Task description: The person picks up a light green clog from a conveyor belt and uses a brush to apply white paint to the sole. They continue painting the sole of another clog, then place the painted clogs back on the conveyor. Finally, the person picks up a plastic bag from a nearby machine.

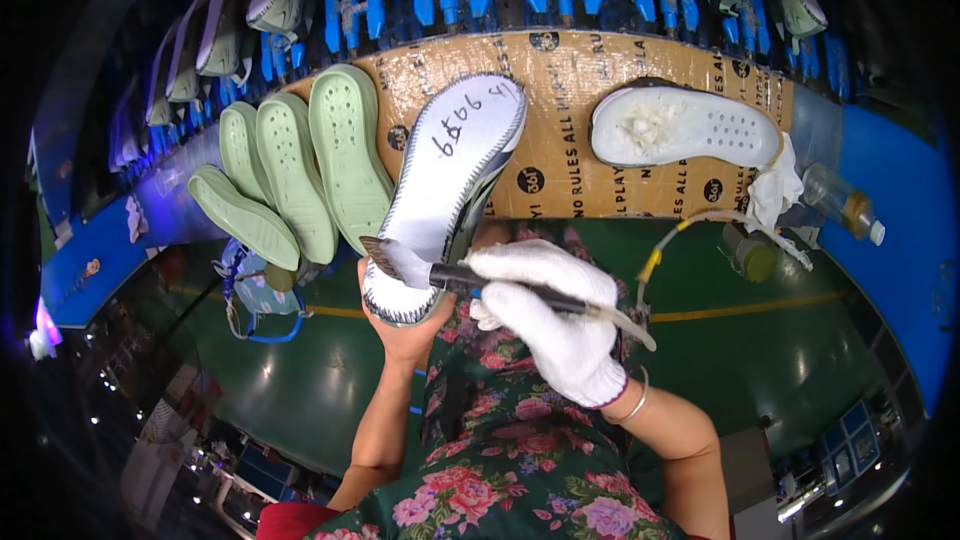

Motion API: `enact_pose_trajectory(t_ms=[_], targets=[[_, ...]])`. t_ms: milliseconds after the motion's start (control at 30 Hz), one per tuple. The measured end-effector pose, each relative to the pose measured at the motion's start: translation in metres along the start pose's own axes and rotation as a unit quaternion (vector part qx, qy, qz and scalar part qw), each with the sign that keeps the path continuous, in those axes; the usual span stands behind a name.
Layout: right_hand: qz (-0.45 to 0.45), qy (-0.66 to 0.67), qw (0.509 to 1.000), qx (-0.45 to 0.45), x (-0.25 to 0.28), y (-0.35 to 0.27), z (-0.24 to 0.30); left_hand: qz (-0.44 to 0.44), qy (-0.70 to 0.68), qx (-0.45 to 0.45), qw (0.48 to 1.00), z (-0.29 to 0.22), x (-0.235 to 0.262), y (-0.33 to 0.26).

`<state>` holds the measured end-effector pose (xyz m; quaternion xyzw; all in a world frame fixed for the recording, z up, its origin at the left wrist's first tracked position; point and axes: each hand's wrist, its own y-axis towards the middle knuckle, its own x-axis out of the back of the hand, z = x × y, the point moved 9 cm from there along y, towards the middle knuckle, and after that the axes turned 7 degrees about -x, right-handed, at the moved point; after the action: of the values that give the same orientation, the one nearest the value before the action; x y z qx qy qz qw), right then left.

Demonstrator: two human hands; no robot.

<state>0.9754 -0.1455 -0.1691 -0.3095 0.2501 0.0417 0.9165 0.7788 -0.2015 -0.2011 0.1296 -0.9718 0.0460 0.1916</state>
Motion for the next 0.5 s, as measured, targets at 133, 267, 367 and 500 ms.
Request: enact_pose_trajectory(t_ms=[133,267,367,500], targets=[[-0.076,0.169,0.973,-0.136,0.008,0.004,-0.042,0.007,0.016,-0.02,1.0,-0.002,-0.002,-0.004],[-0.053,0.095,0.977,-0.181,0.015,0.005,-0.044,0.008,0.006,0.005,1.0,0.004,-0.001,-0.007],[0.017,-0.038,0.988,-0.15,0.021,0.017,-0.017,0.041,0.082,-0.018,0.996,0.005,0.001,-0.009],[0.076,-0.29,0.953,0.043,0.002,0.027,0.042,0.035,0.069,-0.021,0.997,0.008,0.001,-0.009]])
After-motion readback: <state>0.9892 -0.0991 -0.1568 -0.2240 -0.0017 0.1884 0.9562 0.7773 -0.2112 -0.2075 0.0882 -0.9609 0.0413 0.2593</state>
